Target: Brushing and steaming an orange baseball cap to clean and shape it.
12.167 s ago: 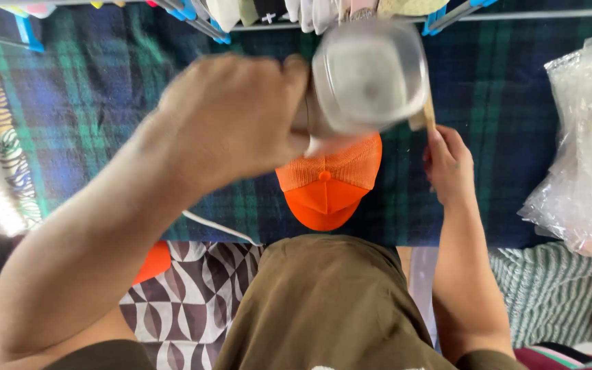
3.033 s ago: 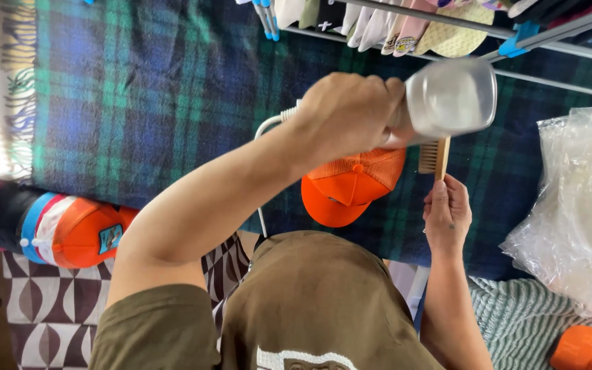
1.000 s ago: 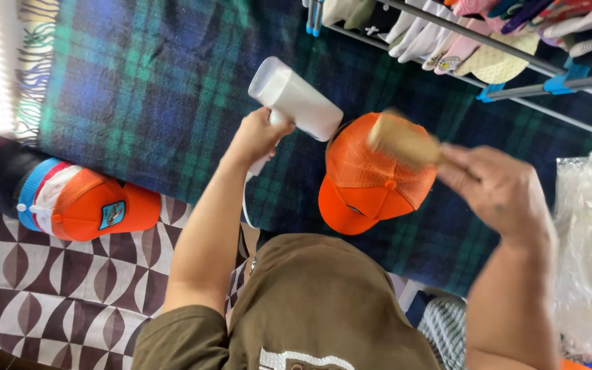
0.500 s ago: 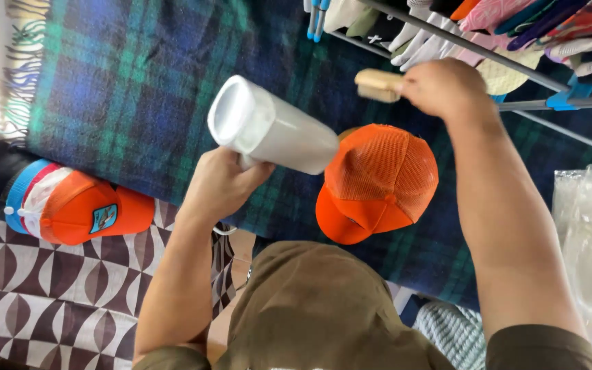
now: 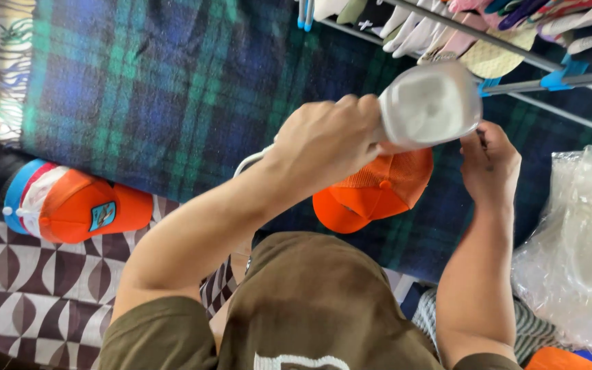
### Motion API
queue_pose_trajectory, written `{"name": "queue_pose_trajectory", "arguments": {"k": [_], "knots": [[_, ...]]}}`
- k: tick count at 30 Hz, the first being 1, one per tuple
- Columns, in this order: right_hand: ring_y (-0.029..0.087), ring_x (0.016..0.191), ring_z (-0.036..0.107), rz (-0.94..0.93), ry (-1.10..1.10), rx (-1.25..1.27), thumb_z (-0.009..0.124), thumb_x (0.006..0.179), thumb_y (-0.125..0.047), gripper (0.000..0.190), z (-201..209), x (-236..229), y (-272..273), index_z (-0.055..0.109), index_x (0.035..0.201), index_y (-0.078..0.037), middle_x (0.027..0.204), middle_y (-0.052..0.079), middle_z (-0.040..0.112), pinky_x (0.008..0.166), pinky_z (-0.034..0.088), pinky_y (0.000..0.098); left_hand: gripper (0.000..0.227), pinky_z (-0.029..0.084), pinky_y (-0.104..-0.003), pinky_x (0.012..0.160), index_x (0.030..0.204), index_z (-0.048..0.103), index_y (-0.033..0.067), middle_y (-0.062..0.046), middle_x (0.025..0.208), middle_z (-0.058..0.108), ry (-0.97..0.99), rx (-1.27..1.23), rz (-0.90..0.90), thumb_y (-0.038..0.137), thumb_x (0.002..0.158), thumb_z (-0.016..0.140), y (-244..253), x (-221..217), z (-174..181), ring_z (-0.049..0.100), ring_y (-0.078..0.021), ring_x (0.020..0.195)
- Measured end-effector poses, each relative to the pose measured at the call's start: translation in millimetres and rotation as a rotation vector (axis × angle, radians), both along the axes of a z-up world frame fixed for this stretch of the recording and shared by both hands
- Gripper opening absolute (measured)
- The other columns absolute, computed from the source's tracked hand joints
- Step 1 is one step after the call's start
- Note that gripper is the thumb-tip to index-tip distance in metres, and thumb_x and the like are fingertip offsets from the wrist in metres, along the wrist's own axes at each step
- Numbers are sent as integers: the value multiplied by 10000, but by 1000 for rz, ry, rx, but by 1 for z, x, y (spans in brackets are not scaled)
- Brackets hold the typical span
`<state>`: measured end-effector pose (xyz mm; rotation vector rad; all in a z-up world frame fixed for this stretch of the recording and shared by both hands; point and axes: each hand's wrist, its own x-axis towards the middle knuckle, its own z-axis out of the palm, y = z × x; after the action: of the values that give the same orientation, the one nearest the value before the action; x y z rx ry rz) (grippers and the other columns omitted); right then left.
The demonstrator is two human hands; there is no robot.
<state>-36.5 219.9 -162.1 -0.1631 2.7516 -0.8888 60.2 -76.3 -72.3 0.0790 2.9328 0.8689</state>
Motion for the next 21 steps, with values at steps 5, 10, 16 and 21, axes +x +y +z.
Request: {"name": "queue_pose_trajectory", "arguments": {"k": [5, 10, 16, 21], "knots": [[192, 917, 620, -63, 33, -73, 589, 924, -249, 271, 1, 20, -3, 692, 1147, -133, 1001, 34, 666, 743, 478, 349, 127, 456, -402, 334, 954, 597, 68, -57, 728, 642, 163, -196, -88, 184, 992, 560, 20, 27, 1, 620, -247, 471], [156, 558, 480, -280, -116, -89, 521, 881, -334, 320, 4, 37, -13, 669, 1083, -135, 721, 22, 521, 404, 357, 342, 109, 374, -463, 307, 842, 596, 118, -74, 642, 629, 214, -166, 15, 187, 895, 530, 13, 5, -6, 601, -338, 425], [171, 862, 743, -44, 94, -254, 581, 1124, -314, 315, -9, 41, -20, 680, 1268, -52, 1065, 72, 737, 777, 582, 295, 435, 630, -347, 643, 1352, 558, 107, -62, 1035, 733, -527, 160, 110, 247, 940, 566, -46, -44, 9, 711, -210, 850], [198, 994, 658, -31, 96, -152, 553, 1110, -362, 374, -12, 45, -33, 660, 1306, -62, 1152, 60, 709, 790, 521, 347, 323, 461, -332, 469, 1157, 589, 72, -71, 826, 615, -767, 428, 367, 279, 911, 554, -83, -32, -29, 558, -168, 543]]}}
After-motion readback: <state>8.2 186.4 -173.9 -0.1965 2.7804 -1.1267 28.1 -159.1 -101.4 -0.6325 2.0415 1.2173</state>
